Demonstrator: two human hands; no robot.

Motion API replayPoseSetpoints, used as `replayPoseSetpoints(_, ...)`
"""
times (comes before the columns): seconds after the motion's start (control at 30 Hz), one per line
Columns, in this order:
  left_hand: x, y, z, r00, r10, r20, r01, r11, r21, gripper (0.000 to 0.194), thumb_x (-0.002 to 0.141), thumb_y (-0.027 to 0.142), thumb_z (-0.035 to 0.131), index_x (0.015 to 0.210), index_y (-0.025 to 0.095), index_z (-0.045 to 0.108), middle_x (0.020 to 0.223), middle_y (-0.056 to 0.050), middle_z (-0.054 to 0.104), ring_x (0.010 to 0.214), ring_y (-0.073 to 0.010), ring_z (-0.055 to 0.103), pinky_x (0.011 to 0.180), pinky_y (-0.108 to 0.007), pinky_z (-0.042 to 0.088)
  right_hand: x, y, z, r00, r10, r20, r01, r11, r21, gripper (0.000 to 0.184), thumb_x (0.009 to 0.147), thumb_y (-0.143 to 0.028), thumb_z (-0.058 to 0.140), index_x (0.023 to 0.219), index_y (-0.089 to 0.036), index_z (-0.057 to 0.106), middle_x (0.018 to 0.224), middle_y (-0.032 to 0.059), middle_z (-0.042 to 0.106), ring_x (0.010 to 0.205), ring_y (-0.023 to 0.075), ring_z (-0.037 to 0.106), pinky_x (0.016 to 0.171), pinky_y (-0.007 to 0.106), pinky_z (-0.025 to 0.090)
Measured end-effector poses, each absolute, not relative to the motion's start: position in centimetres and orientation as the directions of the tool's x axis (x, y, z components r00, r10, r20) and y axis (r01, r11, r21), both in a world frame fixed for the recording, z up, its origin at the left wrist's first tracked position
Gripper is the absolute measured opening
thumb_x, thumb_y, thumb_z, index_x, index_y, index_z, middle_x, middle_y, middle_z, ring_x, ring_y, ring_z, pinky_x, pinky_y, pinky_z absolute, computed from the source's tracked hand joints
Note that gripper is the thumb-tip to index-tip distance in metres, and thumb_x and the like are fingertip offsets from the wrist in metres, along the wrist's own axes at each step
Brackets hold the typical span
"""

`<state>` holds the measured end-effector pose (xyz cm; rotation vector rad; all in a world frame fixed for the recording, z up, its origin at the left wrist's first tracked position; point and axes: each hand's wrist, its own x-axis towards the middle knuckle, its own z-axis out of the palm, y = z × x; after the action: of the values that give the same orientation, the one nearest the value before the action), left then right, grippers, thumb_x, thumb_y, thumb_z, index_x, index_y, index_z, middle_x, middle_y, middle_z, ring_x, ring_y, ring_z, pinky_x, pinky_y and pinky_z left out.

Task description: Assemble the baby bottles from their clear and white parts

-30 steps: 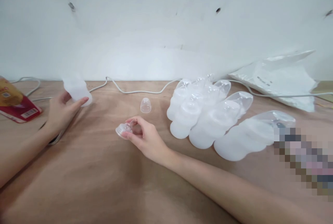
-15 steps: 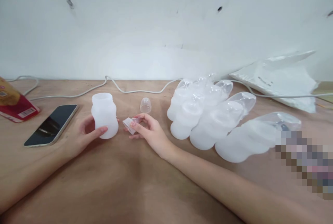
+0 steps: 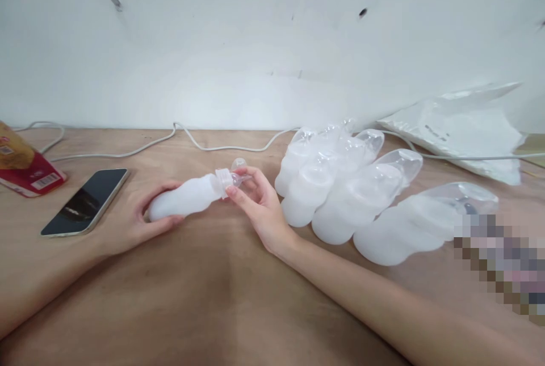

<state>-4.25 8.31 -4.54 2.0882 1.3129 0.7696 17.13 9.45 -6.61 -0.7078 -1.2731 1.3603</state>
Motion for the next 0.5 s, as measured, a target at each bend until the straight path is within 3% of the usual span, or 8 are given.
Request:
replayPoseSetpoints(0.1, -3.9, 8.1, -4.1, 0.366, 0.930, 0.030, 0.472, -0.213, 0.856, 0.036, 0.069, 0.042, 0.058, 0.097, 0.021, 0.057, 0.091, -0.002, 0.061, 0.082, -0.0205, 0.056, 0.069, -0.026, 0.044, 17.4, 9.1, -6.7, -0.279, 0.916, 0.289, -0.221, 0.232, -0.947, 0.026, 0.072, -0.025, 0.064, 0.090, -0.024, 0.046, 0.105, 0.0021, 0.058, 0.097, 0.0159, 0.056, 0.084, 0.032, 0.047)
replayPoseSetpoints(0.17, -3.8, 8.1, -4.2, 0.412, 0.897, -0.161, 0.300, 0.033, 0.953, 0.037, 0.070, 0.047, 0.053, 0.092, 0.018, 0.060, 0.078, -0.003, 0.062, 0.066, -0.0164, 0.056, 0.055, -0.022, 0.042, 17.7, 8.8, -6.5, -0.355, 0.879, 0.317, -0.204, 0.258, -0.944, 0.028, 0.071, -0.023, 0.065, 0.091, -0.024, 0.044, 0.109, 0.0037, 0.056, 0.096, 0.0166, 0.057, 0.081, 0.032, 0.049)
replayPoseSetpoints(0.27, -4.0, 8.3, -4.4, 0.485, 0.772, -0.410, 0.217, 0.348, 0.912, 0.043, 0.071, 0.051, 0.049, 0.082, 0.012, 0.062, 0.064, -0.005, 0.061, 0.049, -0.0114, 0.052, 0.044, -0.019, 0.038, 18.1, 8.5, -6.4, -0.456, 0.833, 0.311, -0.152, 0.272, -0.950, 0.033, 0.071, -0.019, 0.065, 0.098, -0.024, 0.045, 0.113, 0.0052, 0.054, 0.098, 0.0174, 0.056, 0.078, 0.032, 0.050)
replayPoseSetpoints(0.37, -4.4, 8.6, -4.4, 0.484, 0.739, -0.468, 0.250, 0.396, 0.884, 0.042, 0.070, 0.052, 0.050, 0.077, 0.012, 0.063, 0.060, -0.006, 0.061, 0.043, -0.0102, 0.051, 0.037, -0.017, 0.033, 18.3, 8.5, -6.5, -0.517, 0.807, 0.285, -0.072, 0.291, -0.954, 0.044, 0.071, -0.017, 0.065, 0.109, -0.026, 0.046, 0.114, 0.0050, 0.055, 0.105, 0.0186, 0.053, 0.081, 0.034, 0.050)
replayPoseSetpoints(0.5, -4.9, 9.4, -4.0, 0.504, 0.664, -0.553, 0.335, 0.440, 0.834, 0.048, 0.074, 0.056, 0.039, 0.072, 0.014, 0.063, 0.051, -0.005, 0.058, 0.033, -0.0105, 0.043, 0.026, -0.017, 0.019, 18.3, 8.5, -6.7, -0.576, 0.733, 0.361, -0.022, 0.427, -0.904, 0.037, 0.073, -0.014, 0.060, 0.108, -0.027, 0.053, 0.119, 0.0033, 0.053, 0.111, 0.0190, 0.049, 0.085, 0.035, 0.048)
